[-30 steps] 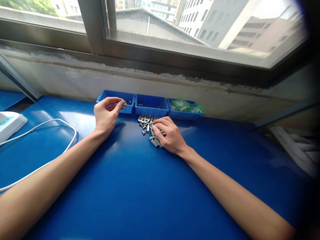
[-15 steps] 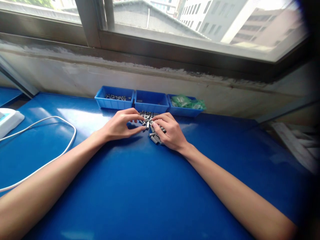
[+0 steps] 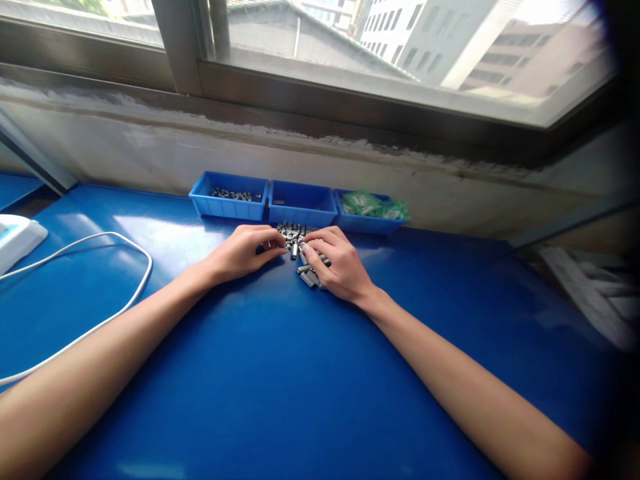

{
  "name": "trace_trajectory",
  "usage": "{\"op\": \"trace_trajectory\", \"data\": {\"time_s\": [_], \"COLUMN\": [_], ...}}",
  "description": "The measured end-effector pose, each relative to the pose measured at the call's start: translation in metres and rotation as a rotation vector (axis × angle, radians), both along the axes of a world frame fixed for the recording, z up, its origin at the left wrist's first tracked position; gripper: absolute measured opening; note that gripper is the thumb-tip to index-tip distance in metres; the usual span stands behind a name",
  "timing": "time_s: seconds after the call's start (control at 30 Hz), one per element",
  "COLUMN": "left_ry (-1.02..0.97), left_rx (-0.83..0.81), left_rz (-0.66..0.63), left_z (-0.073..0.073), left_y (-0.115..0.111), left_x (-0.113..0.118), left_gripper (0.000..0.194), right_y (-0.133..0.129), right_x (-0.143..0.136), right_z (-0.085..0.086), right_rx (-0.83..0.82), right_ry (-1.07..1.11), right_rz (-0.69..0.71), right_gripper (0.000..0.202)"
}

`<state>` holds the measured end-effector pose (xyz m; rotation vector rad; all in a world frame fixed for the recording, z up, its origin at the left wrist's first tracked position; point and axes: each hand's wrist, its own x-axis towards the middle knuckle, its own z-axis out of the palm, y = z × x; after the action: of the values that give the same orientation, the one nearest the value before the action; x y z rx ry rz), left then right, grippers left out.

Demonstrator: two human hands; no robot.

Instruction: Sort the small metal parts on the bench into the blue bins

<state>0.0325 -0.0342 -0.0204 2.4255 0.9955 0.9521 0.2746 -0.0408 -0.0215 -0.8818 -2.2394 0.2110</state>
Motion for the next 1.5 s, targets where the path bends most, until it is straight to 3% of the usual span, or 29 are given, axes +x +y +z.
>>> {"op": "trace_trajectory", "data": {"time_s": [0.2, 0.57, 0.87, 1.1, 1.23, 1.37, 1.5], "left_ry": [-0.27, -0.292, -0.673, -0.955, -0.794, -0.32, 0.063], "left_rx": [-0.088, 0.034, -0.079, -0.195, -0.165, -0.019, 0.096], "left_rz": [0.138, 0.182, 0.547, 0.62, 0.514, 0.25, 0.004], "left_z": [0.001, 0.001, 0.008, 0.007, 0.009, 0.009, 0.003], "left_y": [-0.001, 0.003, 0.015, 0.025, 0.016, 0.006, 0.003], "left_x": [-0.002, -0.002, -0.014, -0.019, -0.011, -0.005, -0.003], "left_gripper": [0.015, 0.019, 0.03, 0.044, 0.043, 0.024, 0.023], "right_y": [0.0, 0.001, 0.0, 0.001, 0.001, 0.001, 0.001], "right_x": [0.0, 0.001, 0.0, 0.0, 0.0, 0.0, 0.0], "right_z": [0.0, -0.001, 0.001, 0.0, -0.001, -0.001, 0.0], "right_rx": [0.002, 0.001, -0.005, -0.002, -0.007, 0.002, 0.005], "right_ry": [0.004, -0.009, 0.006, 0.011, 0.009, 0.005, -0.006], "right_rz": [0.001, 0.004, 0.004, 0.004, 0.006, 0.009, 0.01], "right_gripper": [0.023, 0.023, 0.026, 0.025, 0.023, 0.022, 0.021]}}
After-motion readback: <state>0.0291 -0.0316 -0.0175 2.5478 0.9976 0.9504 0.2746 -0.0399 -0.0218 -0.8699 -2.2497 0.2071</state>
